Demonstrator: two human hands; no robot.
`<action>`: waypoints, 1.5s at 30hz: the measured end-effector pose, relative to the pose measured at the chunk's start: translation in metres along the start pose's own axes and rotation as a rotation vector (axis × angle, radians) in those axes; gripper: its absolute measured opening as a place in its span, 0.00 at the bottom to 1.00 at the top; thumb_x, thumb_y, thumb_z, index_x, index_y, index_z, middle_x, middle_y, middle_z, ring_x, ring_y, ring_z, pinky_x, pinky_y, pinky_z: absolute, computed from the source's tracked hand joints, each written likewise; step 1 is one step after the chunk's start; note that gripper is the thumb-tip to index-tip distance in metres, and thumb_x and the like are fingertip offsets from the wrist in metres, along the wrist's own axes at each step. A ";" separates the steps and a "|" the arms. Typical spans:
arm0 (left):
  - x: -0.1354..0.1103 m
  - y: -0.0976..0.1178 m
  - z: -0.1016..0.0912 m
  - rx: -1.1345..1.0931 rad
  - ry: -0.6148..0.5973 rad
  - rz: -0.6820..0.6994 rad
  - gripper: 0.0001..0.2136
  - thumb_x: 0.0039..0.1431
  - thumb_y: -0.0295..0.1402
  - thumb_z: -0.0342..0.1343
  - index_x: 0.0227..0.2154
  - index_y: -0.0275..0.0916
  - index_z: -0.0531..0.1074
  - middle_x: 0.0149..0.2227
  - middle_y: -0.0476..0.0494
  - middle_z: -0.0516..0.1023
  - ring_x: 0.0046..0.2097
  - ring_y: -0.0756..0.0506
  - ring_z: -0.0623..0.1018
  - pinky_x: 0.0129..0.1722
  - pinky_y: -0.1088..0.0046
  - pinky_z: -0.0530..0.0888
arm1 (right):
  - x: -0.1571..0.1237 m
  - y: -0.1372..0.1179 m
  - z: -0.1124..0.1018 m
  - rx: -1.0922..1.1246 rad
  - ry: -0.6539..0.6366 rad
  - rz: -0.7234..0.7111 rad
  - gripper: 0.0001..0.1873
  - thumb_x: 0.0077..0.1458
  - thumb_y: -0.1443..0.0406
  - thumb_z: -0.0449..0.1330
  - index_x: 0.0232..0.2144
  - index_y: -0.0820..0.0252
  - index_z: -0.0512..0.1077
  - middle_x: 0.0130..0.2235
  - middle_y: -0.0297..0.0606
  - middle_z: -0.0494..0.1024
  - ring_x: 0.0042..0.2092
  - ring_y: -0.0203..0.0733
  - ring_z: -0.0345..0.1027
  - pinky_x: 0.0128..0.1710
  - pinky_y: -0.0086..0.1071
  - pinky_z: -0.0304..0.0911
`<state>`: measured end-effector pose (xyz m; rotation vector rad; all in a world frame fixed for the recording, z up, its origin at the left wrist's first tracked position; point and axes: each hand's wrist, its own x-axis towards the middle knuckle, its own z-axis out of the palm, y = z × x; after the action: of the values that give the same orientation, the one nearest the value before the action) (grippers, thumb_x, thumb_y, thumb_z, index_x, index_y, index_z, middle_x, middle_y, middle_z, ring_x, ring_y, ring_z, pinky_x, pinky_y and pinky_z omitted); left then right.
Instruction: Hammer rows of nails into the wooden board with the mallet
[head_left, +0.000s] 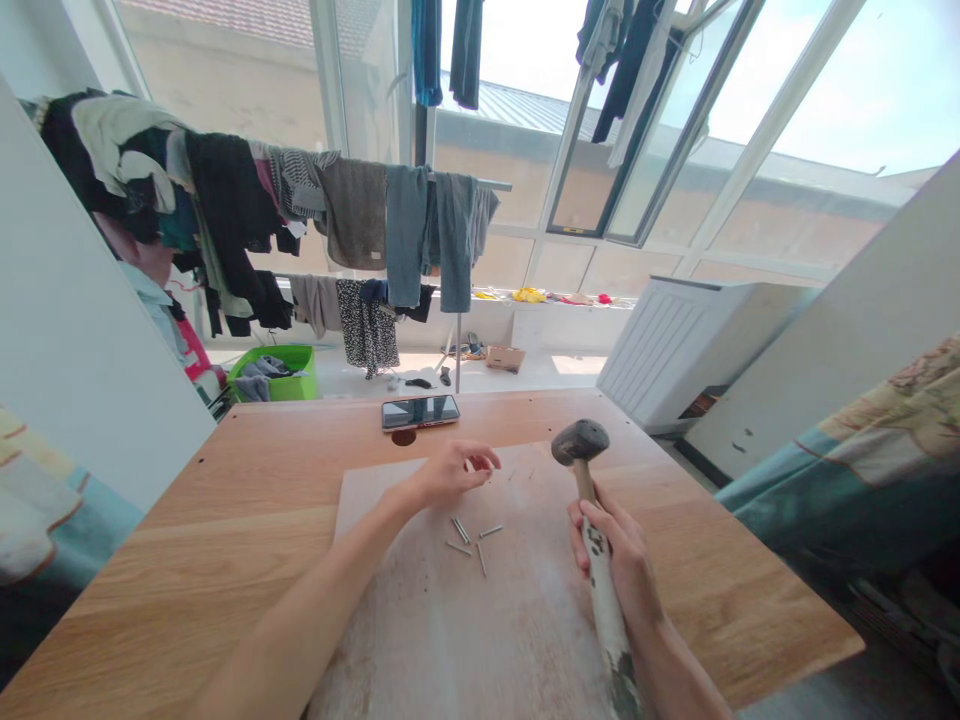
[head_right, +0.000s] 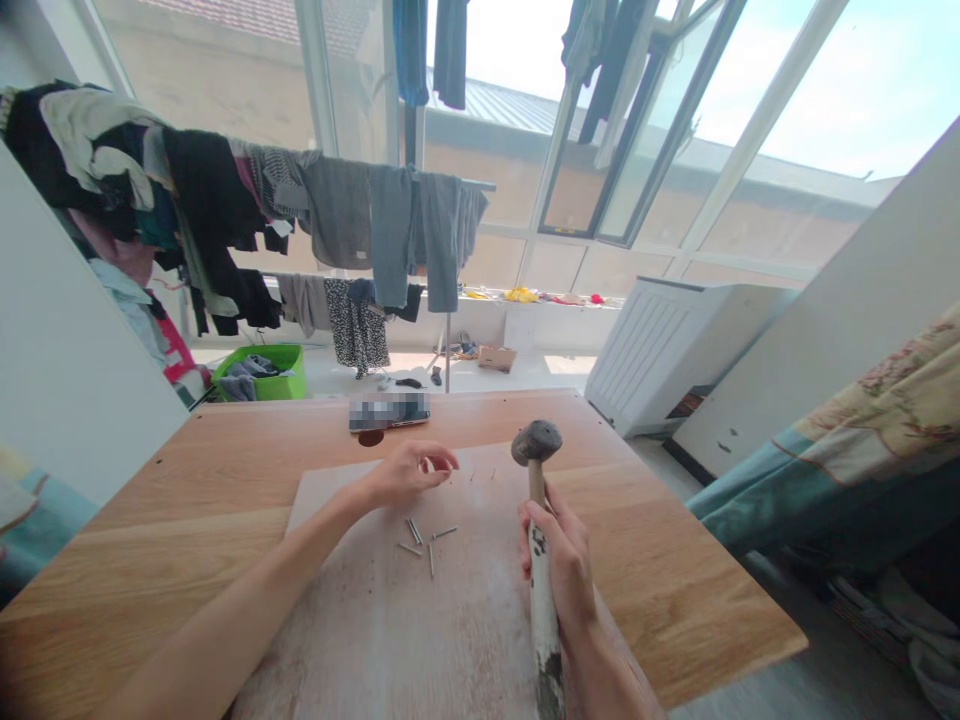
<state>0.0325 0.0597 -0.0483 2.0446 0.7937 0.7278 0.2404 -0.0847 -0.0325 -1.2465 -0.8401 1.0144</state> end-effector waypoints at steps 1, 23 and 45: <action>0.000 -0.006 0.003 -0.001 0.020 0.001 0.07 0.56 0.28 0.58 0.35 0.37 0.80 0.32 0.47 0.81 0.34 0.49 0.77 0.36 0.75 0.71 | 0.000 0.000 0.000 0.001 0.001 -0.002 0.15 0.52 0.53 0.64 0.28 0.57 0.70 0.17 0.24 0.66 0.14 0.28 0.52 0.11 0.21 0.50; -0.004 -0.013 0.014 0.003 0.093 0.007 0.17 0.53 0.25 0.58 0.47 0.37 0.75 0.31 0.49 0.82 0.31 0.50 0.76 0.37 0.74 0.73 | -0.001 -0.028 0.021 -0.093 -0.291 0.007 0.14 0.59 0.54 0.62 0.34 0.58 0.71 0.18 0.23 0.67 0.12 0.26 0.54 0.11 0.20 0.51; -0.003 -0.013 0.017 -0.013 0.090 0.023 0.19 0.51 0.23 0.58 0.48 0.38 0.74 0.29 0.52 0.79 0.30 0.50 0.75 0.34 0.75 0.71 | -0.016 0.006 0.036 -0.068 -0.347 0.061 0.27 0.59 0.54 0.62 0.57 0.60 0.69 0.24 0.23 0.67 0.13 0.25 0.55 0.10 0.20 0.53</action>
<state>0.0389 0.0555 -0.0687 2.0239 0.8156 0.8404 0.2003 -0.0868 -0.0322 -1.1750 -1.1160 1.2826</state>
